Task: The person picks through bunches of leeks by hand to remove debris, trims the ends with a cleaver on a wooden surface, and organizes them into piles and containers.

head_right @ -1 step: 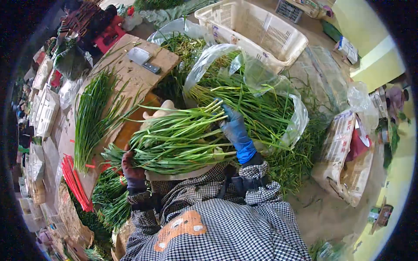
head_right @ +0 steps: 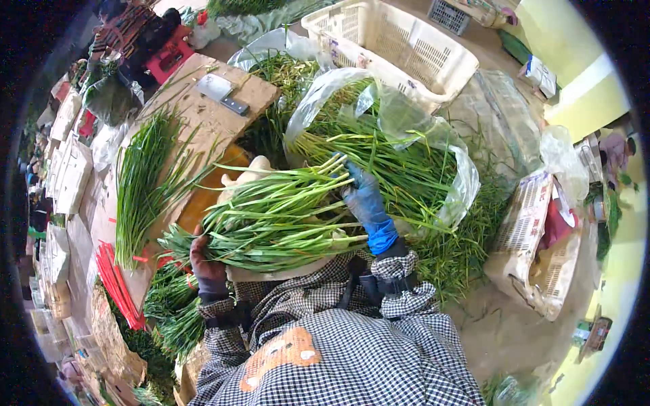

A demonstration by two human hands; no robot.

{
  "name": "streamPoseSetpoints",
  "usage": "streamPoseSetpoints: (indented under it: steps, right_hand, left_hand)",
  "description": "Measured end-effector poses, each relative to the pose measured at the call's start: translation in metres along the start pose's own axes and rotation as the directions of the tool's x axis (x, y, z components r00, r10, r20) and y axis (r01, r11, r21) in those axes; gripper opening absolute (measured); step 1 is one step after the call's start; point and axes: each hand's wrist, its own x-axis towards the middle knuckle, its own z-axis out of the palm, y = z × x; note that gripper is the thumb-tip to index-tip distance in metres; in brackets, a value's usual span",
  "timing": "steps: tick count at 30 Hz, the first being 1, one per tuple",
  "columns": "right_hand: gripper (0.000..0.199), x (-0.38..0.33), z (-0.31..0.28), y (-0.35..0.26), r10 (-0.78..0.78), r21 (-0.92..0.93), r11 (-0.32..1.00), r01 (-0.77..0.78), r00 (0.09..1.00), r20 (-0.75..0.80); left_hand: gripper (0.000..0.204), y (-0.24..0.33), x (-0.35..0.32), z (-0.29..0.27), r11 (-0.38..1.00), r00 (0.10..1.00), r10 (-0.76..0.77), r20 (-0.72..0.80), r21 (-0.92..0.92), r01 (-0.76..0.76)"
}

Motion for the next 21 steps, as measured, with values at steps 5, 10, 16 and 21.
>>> streamPoseSetpoints:
  steps: [5,10,16,21]
  right_hand:
    - [0.022,-0.003,-0.029,-0.024,0.321,0.032,0.947,-0.321,0.947,-0.001]
    - [0.028,-0.003,-0.041,-0.024,0.17,0.09,0.98,-0.178,0.982,0.082]
    - [0.03,0.006,-0.034,-0.023,0.273,-0.15,0.957,-0.249,0.947,0.168]
    - [0.026,0.002,-0.023,-0.02,0.22,0.073,0.972,-0.225,0.973,0.072]
  left_hand:
    - [0.043,0.004,-0.003,0.009,0.999,0.999,-0.036,0.002,0.024,0.036]
    - [0.044,0.002,-0.002,0.009,0.999,0.999,-0.04,0.002,-0.009,0.04]
    - [0.043,0.001,-0.004,0.017,0.998,0.996,-0.054,-0.065,0.006,0.055]
    - [0.042,0.004,-0.005,0.014,0.998,0.997,-0.062,-0.056,-0.024,0.061]
